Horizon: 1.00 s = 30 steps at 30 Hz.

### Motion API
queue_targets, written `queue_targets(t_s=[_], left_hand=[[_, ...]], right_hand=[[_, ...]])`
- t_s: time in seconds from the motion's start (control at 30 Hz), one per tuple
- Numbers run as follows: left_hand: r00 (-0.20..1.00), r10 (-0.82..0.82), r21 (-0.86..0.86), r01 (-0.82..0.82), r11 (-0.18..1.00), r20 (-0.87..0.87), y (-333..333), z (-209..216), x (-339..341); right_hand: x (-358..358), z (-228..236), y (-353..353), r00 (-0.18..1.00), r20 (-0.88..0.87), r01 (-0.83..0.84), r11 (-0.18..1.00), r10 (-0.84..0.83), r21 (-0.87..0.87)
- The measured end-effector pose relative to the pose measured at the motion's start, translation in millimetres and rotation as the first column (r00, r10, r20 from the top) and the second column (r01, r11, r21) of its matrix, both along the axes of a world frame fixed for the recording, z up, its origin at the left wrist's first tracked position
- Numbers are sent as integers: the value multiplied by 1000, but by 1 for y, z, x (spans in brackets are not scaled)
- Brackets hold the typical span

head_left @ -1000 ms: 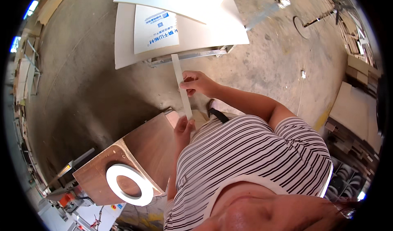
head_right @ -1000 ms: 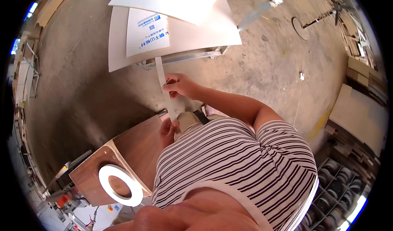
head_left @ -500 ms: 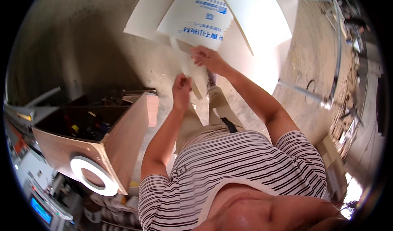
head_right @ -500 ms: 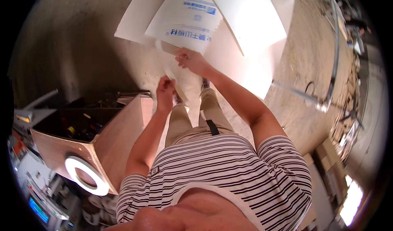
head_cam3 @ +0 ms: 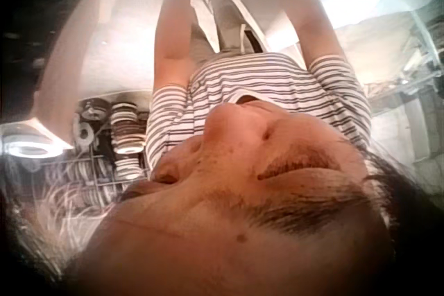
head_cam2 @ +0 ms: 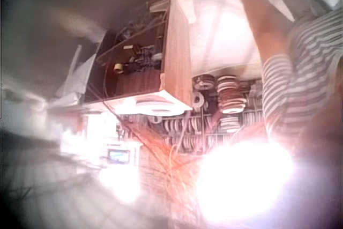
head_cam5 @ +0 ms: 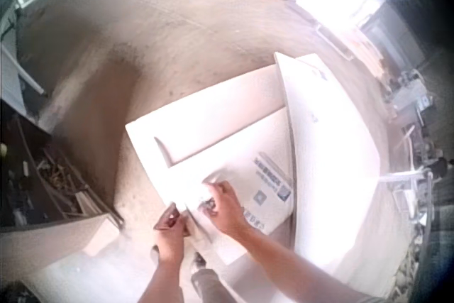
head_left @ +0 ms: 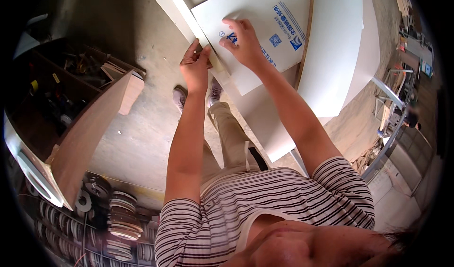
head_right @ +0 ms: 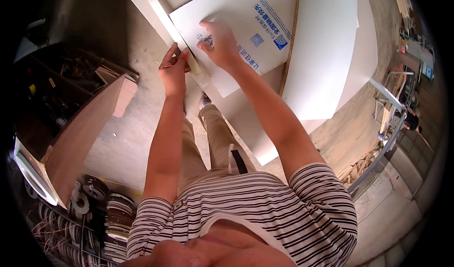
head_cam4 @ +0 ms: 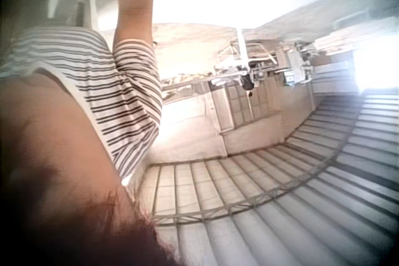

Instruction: The person assembles white plastic rings by placing them onto a perforated circular machine component. They use red-handled scissors to trim the ends of the rings and a utility knife to cut a strip of white material from a large board. The person repeatedly places the rings into the machine and operates a control panel.

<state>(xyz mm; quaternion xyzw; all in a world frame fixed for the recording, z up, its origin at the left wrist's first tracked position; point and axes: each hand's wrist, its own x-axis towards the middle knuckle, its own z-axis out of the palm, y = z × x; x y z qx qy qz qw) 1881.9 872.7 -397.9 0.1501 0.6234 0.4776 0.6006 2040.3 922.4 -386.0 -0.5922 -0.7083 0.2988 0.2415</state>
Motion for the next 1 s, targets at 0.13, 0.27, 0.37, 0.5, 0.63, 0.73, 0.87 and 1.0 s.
queue_targets(t_s=[0.13, 0.27, 0.37, 0.5, 0.63, 0.73, 0.87, 1.0], left_hand=[[1000, 22, -24, -22, 999, -10, -5, -6, 4], [999, 43, 0, -43, 999, 6, -9, -11, 7], [999, 46, -17, -46, 999, -10, -9, -9, 8], [1000, 18, -42, -19, 999, -9, -6, -4, 3], [999, -31, -22, 30, 999, -25, -3, -1, 1], [997, -66, -4, 66, 998, -46, -2, -1, 3], [995, -89, 25, 90, 996, -40, -12, -5, 2], [955, -150, 65, 172, 983, -256, -22, 7, -5]], right_hand=[[-6, 3, -5, 1000, -11, 10, 1000, -10, 26], [-7, 7, -3, 1000, 10, 5, 1000, -5, -6], [-13, 12, -2, 1000, 5, 26, 999, -26, 29], [-13, 8, 1, 1000, 15, 26, 1000, -26, 12], [-13, 6, 3, 998, 6, 62, 997, -61, -44], [-12, -5, -6, 997, -14, 76, 997, -76, 12], [-9, -19, -8, 993, -54, 109, 990, -105, 85], [12, 17, -31, 942, -268, 167, 976, -200, -141]])
